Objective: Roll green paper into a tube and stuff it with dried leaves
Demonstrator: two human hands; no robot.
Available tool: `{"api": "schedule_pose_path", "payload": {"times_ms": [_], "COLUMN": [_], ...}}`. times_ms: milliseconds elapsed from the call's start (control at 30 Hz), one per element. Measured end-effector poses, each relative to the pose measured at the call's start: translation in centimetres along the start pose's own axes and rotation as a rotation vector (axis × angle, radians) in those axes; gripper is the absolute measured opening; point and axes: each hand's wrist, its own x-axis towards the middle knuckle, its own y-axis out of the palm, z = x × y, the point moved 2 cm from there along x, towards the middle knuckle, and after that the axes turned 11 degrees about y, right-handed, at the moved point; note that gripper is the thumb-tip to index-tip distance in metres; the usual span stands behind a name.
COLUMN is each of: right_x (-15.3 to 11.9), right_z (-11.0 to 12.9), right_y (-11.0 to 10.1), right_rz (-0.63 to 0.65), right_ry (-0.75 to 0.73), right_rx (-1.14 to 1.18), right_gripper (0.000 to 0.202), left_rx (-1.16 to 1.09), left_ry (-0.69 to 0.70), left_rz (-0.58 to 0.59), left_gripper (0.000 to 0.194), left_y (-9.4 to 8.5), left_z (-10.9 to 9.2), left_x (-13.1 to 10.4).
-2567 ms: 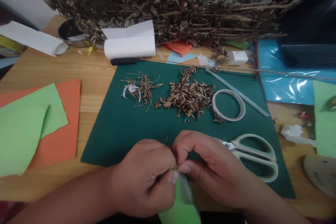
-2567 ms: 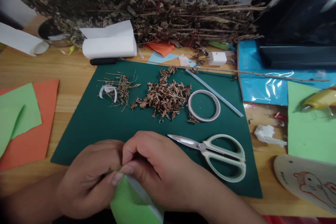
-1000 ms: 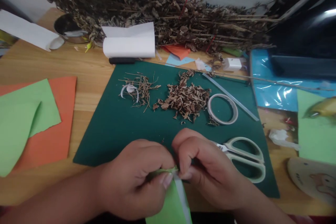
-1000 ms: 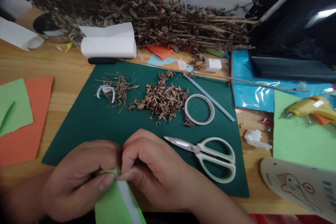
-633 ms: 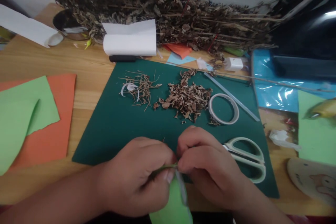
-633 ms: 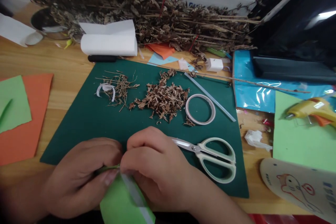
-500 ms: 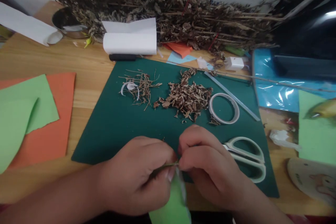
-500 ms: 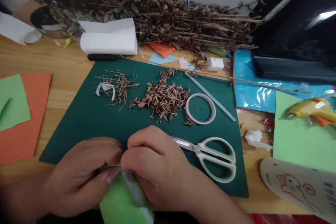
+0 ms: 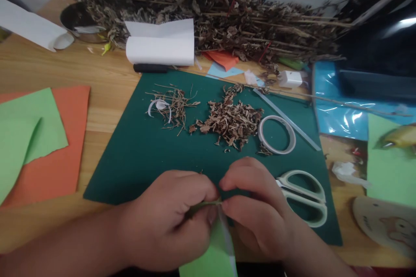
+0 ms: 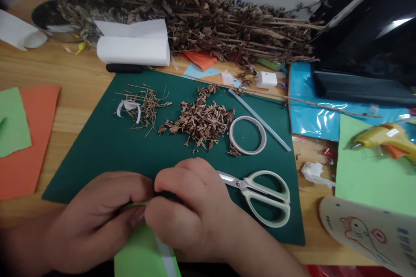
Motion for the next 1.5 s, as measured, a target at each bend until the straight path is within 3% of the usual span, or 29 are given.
{"api": "schedule_pose_path", "payload": {"times_ms": [333, 567, 833, 1100, 1300, 1500], "right_x": [0.15, 0.15, 0.13, 0.20, -0.05, -0.25], "right_z": [-0.31, -0.22, -0.15, -0.25, -0.08, -0.48], "right_y": [-0.26, -0.18, -0.22, -0.14, -0.22, -0.21], "right_rz": [0.129, 0.119, 0.135, 0.245, 0.188, 0.137], "right_ry": [0.063, 0.073, 0.086, 0.261, 0.180, 0.135], "right_rx": [-0.065, -0.099, -0.116, -0.066, -0.089, -0.062], "right_gripper": [0.008, 0.008, 0.009, 0.009, 0.012, 0.012], "left_rx": [0.105, 0.153, 0.154, 0.219, 0.217, 0.185], "left_ry": [-0.007, -0.120, -0.120, -0.139, -0.186, -0.179], "left_rz": [-0.030, 0.032, 0.039, 0.058, 0.114, 0.062], "left_gripper": [0.016, 0.017, 0.017, 0.018, 0.018, 0.019], "left_y": [0.20, 0.28, 0.35, 0.78, 0.55, 0.17], "left_z": [0.49, 0.71, 0.70, 0.99, 0.69, 0.59], "left_x": [-0.11, -0.28, -0.34, -0.39, -0.02, 0.02]}}
